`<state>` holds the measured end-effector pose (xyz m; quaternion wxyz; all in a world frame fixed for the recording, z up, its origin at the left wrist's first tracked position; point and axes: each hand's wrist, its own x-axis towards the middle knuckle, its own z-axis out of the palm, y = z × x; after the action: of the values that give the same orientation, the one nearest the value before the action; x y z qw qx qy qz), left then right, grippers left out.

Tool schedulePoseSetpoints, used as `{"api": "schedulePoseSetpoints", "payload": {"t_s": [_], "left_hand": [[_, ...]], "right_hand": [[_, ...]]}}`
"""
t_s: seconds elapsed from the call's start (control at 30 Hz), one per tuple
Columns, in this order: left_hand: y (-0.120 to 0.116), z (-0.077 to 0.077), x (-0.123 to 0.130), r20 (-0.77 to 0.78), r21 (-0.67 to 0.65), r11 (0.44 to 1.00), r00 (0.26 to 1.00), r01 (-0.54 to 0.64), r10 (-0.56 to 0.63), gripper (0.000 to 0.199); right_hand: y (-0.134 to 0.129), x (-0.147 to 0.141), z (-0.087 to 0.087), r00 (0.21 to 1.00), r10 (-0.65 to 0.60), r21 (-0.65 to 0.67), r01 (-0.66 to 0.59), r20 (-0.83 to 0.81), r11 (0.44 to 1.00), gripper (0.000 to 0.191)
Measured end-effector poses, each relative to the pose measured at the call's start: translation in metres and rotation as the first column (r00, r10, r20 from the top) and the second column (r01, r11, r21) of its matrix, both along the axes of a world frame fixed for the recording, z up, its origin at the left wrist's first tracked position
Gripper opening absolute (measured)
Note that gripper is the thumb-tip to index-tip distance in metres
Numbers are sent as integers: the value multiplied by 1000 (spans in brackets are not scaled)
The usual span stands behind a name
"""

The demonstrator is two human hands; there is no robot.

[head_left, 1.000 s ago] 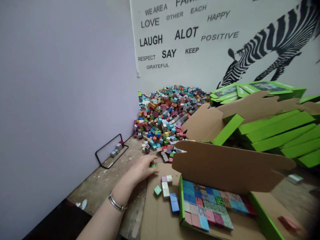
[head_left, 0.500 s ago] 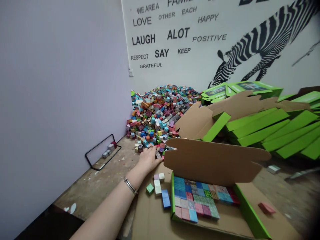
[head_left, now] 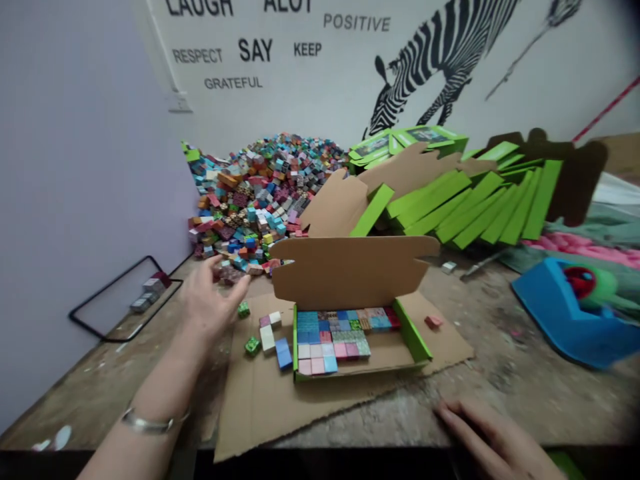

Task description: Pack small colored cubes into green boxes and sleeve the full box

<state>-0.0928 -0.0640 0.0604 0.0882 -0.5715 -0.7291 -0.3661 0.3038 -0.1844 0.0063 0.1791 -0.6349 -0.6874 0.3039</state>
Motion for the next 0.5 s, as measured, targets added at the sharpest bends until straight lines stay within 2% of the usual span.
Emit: {"api": "schedulePoseSetpoints", "payload": {"t_s": [0.1, 0.2, 0.3, 0.4, 0.5], "left_hand": [[-30, 9, 15, 30, 204, 979, 999, 23, -30, 64], [-57, 8, 52, -51, 302, 923, 971, 238, -234, 66], [-79, -4, 101, -99, 292, 841, 889, 456, -447, 69], [-95, -18, 142, -124, 340, 773, 841, 535, -527, 70], [-104, -28, 157, -156, 370, 756, 838, 540, -523, 66]], "right_hand": [[-1, -12, 28, 997, 8, -65, -13, -74, 998, 34], [2, -33, 58, 977, 27, -137, -57, -213, 989, 37], [10, -61, 80, 937, 59, -111, -103, -345, 988, 41], [18, -86, 90, 913, 176, -30, -201, -369, 979, 44], [24, -98, 90, 849, 313, 43, -327, -426, 944, 37]]}}
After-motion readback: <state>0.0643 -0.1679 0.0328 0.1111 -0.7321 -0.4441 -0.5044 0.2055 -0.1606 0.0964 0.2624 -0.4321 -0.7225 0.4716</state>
